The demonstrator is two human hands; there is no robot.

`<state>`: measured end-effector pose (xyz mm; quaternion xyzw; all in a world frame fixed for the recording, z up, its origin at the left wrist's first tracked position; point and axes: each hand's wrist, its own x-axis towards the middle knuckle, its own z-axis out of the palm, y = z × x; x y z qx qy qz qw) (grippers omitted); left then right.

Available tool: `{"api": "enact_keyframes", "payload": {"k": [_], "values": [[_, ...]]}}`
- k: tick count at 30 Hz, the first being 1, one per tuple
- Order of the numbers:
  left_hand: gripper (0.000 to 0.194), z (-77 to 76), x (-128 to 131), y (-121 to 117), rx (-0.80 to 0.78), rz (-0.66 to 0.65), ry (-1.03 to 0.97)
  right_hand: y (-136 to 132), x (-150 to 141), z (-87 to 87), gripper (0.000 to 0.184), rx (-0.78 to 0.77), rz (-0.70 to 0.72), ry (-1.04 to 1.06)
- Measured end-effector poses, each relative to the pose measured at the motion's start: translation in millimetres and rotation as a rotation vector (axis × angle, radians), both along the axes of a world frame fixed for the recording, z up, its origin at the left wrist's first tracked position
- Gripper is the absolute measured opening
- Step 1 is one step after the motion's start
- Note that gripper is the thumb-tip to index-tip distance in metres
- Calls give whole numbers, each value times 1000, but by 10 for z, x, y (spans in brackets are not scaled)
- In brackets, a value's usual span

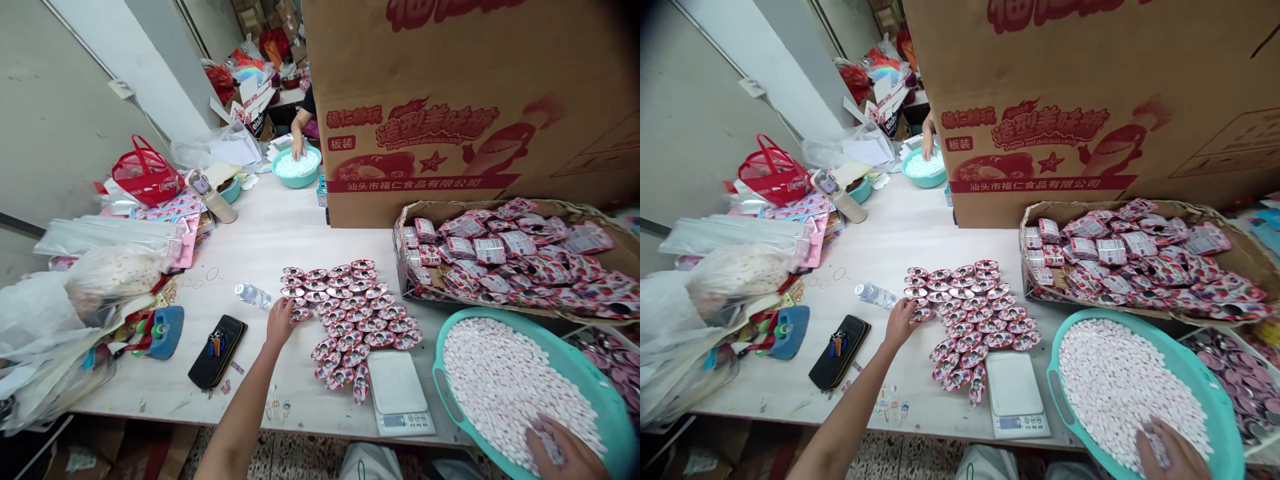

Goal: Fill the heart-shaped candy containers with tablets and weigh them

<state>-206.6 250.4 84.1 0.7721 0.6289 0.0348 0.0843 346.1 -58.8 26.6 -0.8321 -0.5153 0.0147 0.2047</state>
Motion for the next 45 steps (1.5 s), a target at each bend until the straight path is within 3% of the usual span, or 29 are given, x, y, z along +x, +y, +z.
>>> {"api": "enact_keyframes", "payload": {"k": [4,10,15,18,21,24,27,31,35,40,43,45], "values": [[42,-59,29,-2,6,5,-66,17,11,88,35,-57,76,26],[39,-73,196,-44,16,56,-75,21,-1,87,36,-58,110,-16],[48,-45,387,-95,43,171,-34,32,14,85,37,-48,122,63],[61,32,558,-215,120,240,-26,72,84,151,35,-32,172,171],[58,226,874,-407,222,238,-63,185,215,289,31,-28,283,222],[51,513,1410,-587,267,150,-128,380,386,449,30,-37,390,226],[46,791,2132,-695,252,66,-216,598,571,573,31,-48,471,224],[41,1006,3169,-746,221,-68,-350,753,795,646,32,-58,545,225],[42,1015,4186,-705,150,-282,-416,686,915,590,35,-119,554,233],[41,868,5539,-452,62,-464,-429,586,891,427,48,-261,538,282],[36,791,6258,-264,37,-516,-352,619,858,370,53,-300,491,344],[36,751,6600,-164,-35,-543,-203,661,846,342,57,-324,483,385]]}}
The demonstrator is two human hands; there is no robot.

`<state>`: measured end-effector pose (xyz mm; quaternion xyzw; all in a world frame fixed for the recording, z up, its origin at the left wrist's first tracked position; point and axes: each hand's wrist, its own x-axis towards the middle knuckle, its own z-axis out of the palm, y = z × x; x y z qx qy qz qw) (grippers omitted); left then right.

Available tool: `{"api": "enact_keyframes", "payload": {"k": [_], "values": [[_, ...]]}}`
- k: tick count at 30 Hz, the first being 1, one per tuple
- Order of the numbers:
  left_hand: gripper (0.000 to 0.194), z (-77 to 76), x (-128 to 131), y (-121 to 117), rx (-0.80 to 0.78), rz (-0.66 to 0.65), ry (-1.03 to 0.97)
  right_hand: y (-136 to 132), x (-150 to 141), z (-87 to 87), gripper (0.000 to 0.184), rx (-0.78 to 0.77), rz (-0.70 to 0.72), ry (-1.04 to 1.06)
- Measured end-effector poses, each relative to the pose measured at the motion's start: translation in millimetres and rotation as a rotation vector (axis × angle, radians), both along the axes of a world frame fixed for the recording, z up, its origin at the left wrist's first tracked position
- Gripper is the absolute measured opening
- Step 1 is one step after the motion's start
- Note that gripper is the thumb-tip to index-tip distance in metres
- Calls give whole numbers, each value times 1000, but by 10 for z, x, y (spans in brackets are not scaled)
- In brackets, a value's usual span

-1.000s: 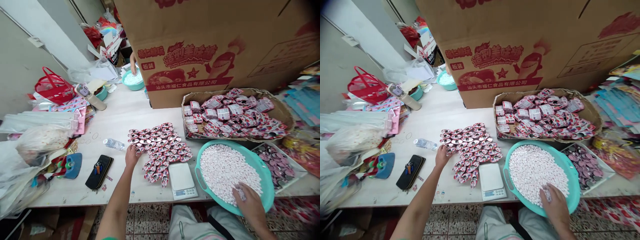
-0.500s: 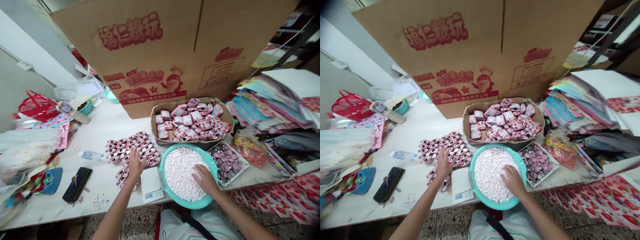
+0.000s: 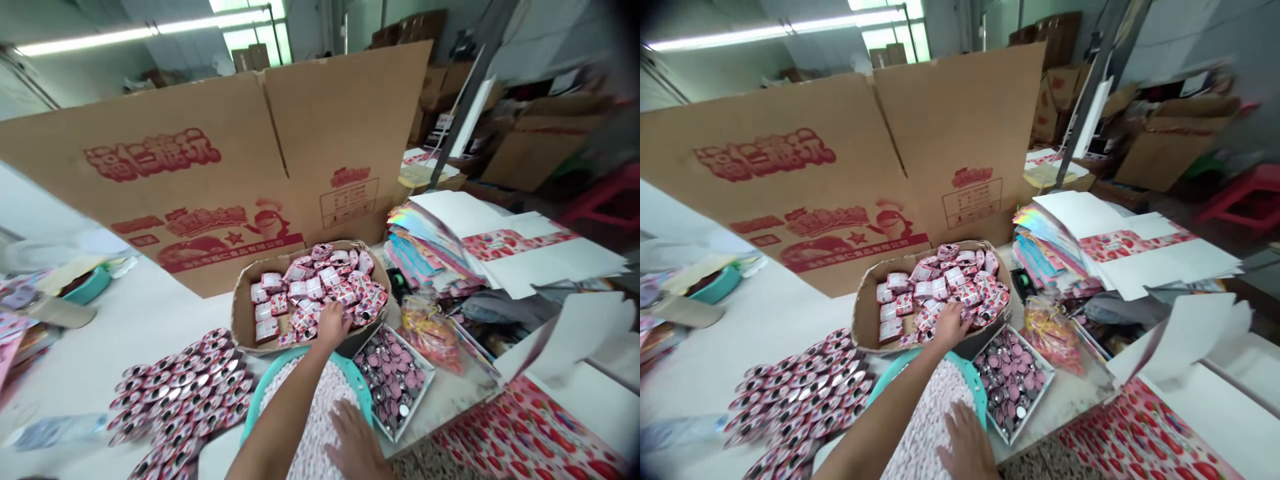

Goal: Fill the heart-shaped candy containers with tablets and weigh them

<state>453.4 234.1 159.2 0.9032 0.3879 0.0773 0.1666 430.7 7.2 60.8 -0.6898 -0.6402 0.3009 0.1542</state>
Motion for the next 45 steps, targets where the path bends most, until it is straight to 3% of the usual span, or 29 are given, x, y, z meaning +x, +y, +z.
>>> {"api": "enact_keyframes", "payload": {"k": [4,7,9,13,17,21,26,30,33,39,42,45], "values": [[35,-67,300,117,-81,-60,277,68,6,-92,65,-76,-9,47],[33,-41,267,143,-91,-91,300,78,24,-141,71,-118,5,73],[35,56,161,136,-90,-99,307,78,24,-110,75,-142,9,80],[32,427,-223,116,22,-49,254,149,-47,82,75,-153,-35,36],[39,801,-825,72,117,76,5,267,-207,165,74,-135,-15,-34],[35,946,-1509,-297,109,306,-305,251,-322,105,74,-91,12,-32],[34,774,-2101,-1139,-48,653,-438,221,-338,89,68,-91,72,-22],[38,584,-2266,-1653,-238,855,-509,294,-333,85,51,-153,111,56],[39,502,-2288,-1875,-353,930,-556,375,-302,81,44,-281,-17,229],[41,403,-2291,-2175,-406,894,-543,475,-126,285,31,-507,-579,1048],[41,343,-2247,-2271,-369,781,-509,478,-2,477,30,-713,-678,1403],[38,290,-2155,-2311,-354,640,-486,465,90,677,24,-725,-716,1659]]}}
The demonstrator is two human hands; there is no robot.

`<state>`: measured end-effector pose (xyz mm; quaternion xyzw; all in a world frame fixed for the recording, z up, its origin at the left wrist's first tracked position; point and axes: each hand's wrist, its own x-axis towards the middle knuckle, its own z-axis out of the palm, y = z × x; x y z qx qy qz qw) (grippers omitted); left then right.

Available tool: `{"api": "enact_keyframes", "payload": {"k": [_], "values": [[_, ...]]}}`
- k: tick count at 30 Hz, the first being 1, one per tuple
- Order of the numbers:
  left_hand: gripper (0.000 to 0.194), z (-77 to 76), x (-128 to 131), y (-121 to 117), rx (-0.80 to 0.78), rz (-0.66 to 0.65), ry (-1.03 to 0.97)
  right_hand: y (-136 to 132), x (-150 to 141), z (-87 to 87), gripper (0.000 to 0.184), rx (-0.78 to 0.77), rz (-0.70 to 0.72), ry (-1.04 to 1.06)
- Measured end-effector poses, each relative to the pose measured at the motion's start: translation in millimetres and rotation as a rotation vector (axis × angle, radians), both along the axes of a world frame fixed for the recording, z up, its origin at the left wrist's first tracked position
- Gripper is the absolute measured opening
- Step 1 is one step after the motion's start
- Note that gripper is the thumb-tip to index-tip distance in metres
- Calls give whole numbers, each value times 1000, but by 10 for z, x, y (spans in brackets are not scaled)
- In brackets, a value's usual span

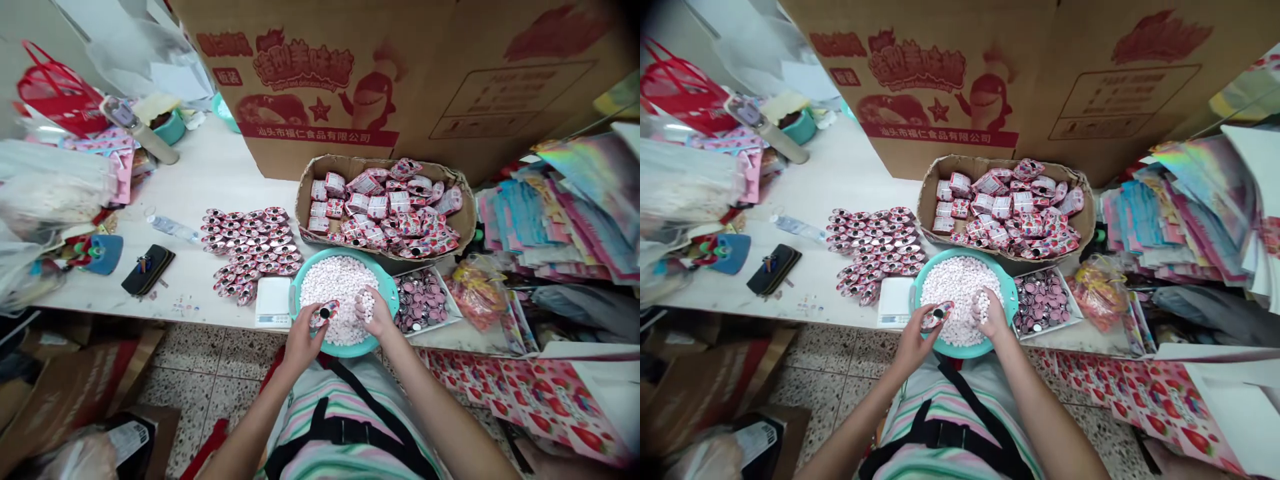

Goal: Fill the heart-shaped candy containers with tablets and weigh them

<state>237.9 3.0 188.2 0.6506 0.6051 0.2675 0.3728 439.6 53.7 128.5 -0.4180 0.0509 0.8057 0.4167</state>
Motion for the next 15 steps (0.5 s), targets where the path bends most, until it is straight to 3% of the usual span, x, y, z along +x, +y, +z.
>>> {"api": "enact_keyframes", "payload": {"k": [4,7,15], "values": [[44,-27,166,-11,-11,-154,7,-14,21,270,17,51,-179,56],[53,-24,300,-25,-40,-203,-11,-22,-28,442,17,99,-236,31],[52,-10,520,-32,-3,-122,-146,-80,-211,616,22,225,-274,-237]]}}
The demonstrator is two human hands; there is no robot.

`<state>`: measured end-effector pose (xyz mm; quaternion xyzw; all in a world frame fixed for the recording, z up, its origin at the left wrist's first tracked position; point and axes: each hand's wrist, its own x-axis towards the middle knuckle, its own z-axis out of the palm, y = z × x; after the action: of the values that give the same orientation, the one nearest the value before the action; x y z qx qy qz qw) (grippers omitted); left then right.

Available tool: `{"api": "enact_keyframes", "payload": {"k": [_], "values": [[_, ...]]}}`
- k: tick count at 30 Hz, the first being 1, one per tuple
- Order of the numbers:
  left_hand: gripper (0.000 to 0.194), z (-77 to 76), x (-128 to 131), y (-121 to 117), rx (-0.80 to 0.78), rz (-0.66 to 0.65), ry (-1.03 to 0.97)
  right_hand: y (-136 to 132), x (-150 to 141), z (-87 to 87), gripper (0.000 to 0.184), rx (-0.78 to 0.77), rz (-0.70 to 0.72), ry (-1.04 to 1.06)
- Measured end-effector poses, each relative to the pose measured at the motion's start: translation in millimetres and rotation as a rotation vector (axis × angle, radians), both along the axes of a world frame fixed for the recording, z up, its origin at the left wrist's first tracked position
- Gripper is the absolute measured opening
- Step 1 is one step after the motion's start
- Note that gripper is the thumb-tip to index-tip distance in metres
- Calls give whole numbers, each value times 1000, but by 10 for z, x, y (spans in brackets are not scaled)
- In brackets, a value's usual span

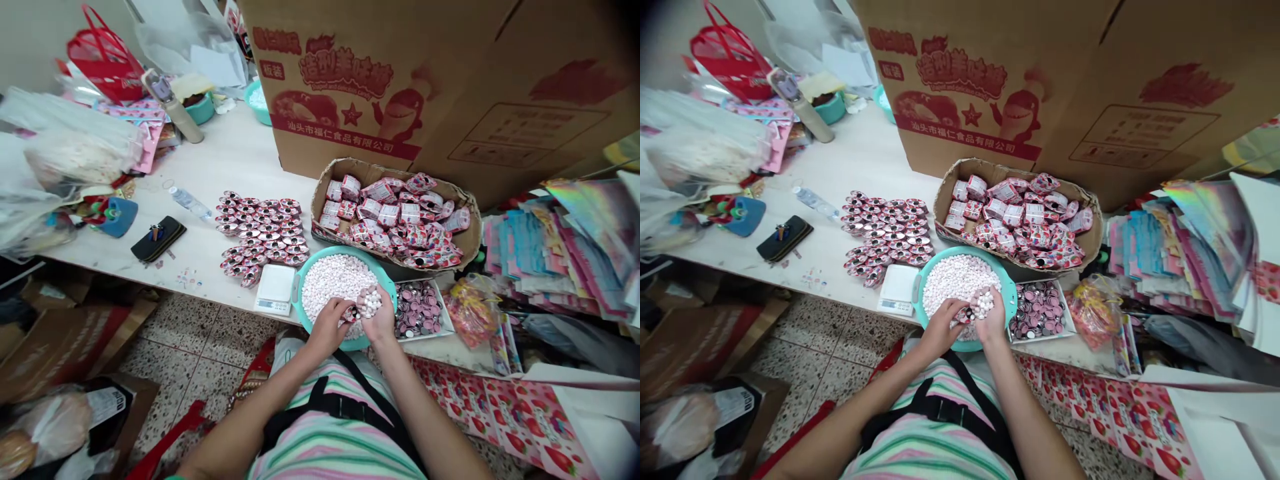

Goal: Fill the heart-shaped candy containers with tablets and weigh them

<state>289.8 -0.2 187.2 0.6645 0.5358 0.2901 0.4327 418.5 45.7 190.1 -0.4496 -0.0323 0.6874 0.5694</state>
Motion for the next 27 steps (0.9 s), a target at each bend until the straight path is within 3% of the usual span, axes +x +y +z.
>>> {"api": "enact_keyframes", "payload": {"k": [12,20,27], "values": [[48,-13,13,101,14,74,-59,64,-62,140,20,65,23,-117],[46,-73,51,128,-9,91,-104,55,-79,161,18,96,-9,-155],[43,-27,33,127,-41,118,-126,47,-89,152,26,94,21,-170]]}}
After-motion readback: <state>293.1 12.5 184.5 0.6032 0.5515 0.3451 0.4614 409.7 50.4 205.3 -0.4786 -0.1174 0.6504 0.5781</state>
